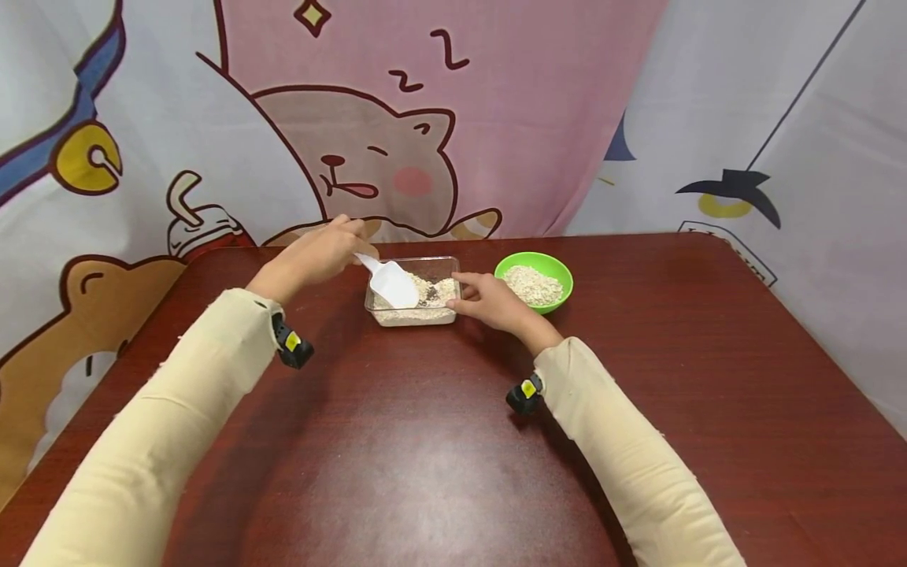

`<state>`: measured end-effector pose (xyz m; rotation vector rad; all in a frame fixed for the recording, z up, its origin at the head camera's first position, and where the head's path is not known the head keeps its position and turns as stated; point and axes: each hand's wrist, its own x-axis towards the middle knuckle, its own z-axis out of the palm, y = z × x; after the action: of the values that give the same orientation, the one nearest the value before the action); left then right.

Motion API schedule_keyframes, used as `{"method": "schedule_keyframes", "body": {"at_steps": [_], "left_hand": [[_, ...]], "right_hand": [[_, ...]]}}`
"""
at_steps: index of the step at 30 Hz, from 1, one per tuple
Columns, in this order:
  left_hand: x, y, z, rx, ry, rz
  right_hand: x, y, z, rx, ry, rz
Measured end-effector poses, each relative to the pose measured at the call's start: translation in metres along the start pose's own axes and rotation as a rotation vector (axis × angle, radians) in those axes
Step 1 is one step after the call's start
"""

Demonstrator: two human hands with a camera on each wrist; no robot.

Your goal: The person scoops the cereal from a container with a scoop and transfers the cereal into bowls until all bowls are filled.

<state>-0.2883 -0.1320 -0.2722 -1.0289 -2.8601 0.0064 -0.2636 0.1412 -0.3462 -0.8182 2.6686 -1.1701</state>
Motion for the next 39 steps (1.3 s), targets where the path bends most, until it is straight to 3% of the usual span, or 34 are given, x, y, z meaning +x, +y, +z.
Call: {"method": "schedule_keyframes", "body": {"at_steps": [7,16,25,29,39], "left_hand": [[-0.001,0.002,0.008,-0.054,-0.021,0.008],[0.000,0.008,0.019,-0.030,-0.040,0.009],[0.000,0.015,0.030,-0.130,-0.069,0.038],[0.001,0.017,0.035,-0.180,-0.075,0.084],[0.002,0.021,0.036,-0.248,-0.090,0.110]], "right_hand": [[0.001,-0.001,0.000,0.005,-0.007,-0.001],[0.001,0.001,0.001,0.027,-0.002,-0.003],[0.001,0.000,0.002,0.030,0.007,0.009],[0.001,-0.001,0.003,0.042,0.010,0.004],[0.001,0.001,0.003,0.043,0.024,0.020]]}}
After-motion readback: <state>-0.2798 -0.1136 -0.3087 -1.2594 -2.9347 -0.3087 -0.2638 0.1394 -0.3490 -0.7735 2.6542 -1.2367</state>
